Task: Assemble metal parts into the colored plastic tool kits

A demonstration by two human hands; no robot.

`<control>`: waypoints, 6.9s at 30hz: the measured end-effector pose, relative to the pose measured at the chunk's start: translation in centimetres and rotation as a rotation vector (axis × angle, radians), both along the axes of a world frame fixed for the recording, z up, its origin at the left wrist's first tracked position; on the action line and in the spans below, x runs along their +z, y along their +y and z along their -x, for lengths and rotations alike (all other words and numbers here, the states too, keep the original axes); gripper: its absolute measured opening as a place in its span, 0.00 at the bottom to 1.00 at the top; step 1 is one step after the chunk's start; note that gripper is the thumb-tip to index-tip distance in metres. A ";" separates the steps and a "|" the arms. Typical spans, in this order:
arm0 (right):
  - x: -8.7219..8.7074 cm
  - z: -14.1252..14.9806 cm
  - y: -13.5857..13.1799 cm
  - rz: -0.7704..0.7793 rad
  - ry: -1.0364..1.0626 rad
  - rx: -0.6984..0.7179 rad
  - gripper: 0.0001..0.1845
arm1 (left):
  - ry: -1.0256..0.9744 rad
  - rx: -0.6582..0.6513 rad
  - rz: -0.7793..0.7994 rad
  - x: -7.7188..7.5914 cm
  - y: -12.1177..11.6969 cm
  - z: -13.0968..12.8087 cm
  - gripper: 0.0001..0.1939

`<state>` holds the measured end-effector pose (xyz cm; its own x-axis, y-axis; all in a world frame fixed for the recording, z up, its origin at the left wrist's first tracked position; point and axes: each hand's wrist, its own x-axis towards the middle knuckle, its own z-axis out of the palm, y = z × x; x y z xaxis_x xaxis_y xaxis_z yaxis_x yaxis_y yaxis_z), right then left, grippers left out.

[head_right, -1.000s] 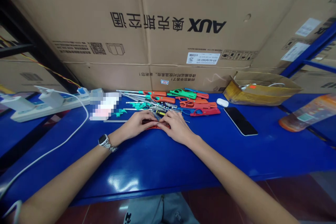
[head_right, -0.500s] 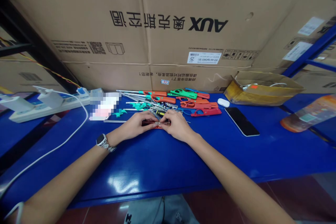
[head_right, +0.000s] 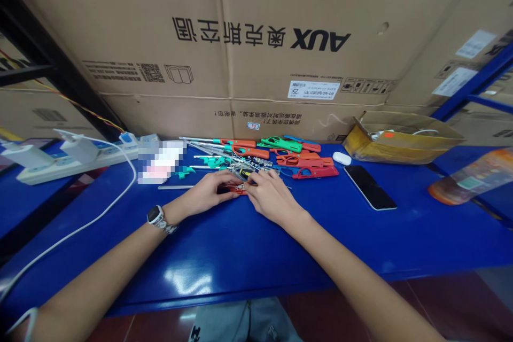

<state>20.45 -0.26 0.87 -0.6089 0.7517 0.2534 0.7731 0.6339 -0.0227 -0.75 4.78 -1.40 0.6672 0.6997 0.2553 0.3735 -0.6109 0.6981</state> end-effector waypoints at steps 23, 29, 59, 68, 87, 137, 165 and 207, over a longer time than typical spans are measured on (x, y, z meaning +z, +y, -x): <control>-0.4 0.0 0.6 -0.048 -0.016 0.039 0.13 | 0.018 0.019 -0.034 0.0 -0.3 -0.2 0.10; 0.1 0.4 -1.5 -0.064 -0.131 -0.044 0.21 | 0.062 0.020 -0.070 0.4 -0.5 -0.2 0.11; 0.3 1.1 0.3 -0.043 0.092 -0.074 0.14 | 0.149 0.291 -0.321 2.8 0.7 3.5 0.09; 0.5 3.1 4.2 0.034 0.307 -0.089 0.14 | 0.322 0.429 -0.399 1.2 2.9 3.9 0.07; -0.5 1.2 3.5 0.075 0.582 -0.107 0.10 | 0.055 0.418 -0.323 1.9 2.2 4.0 0.04; 0.6 4.3 10.7 0.440 1.098 -0.151 0.08 | -0.129 0.527 -0.023 2.0 1.6 3.5 0.21; 0.5 2.4 2.9 0.558 1.371 -0.237 0.18 | -0.594 0.434 0.225 2.5 1.1 2.2 0.22; 0.4 3.7 2.2 0.695 1.596 -0.042 0.16 | -0.677 0.317 0.459 4.0 -0.4 1.4 0.11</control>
<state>16.75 1.98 1.29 -0.0825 0.9793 0.1851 -0.2637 0.1577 -0.9516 -2.10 4.37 2.62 0.2313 0.9572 0.1740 -0.1053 -0.1532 0.9826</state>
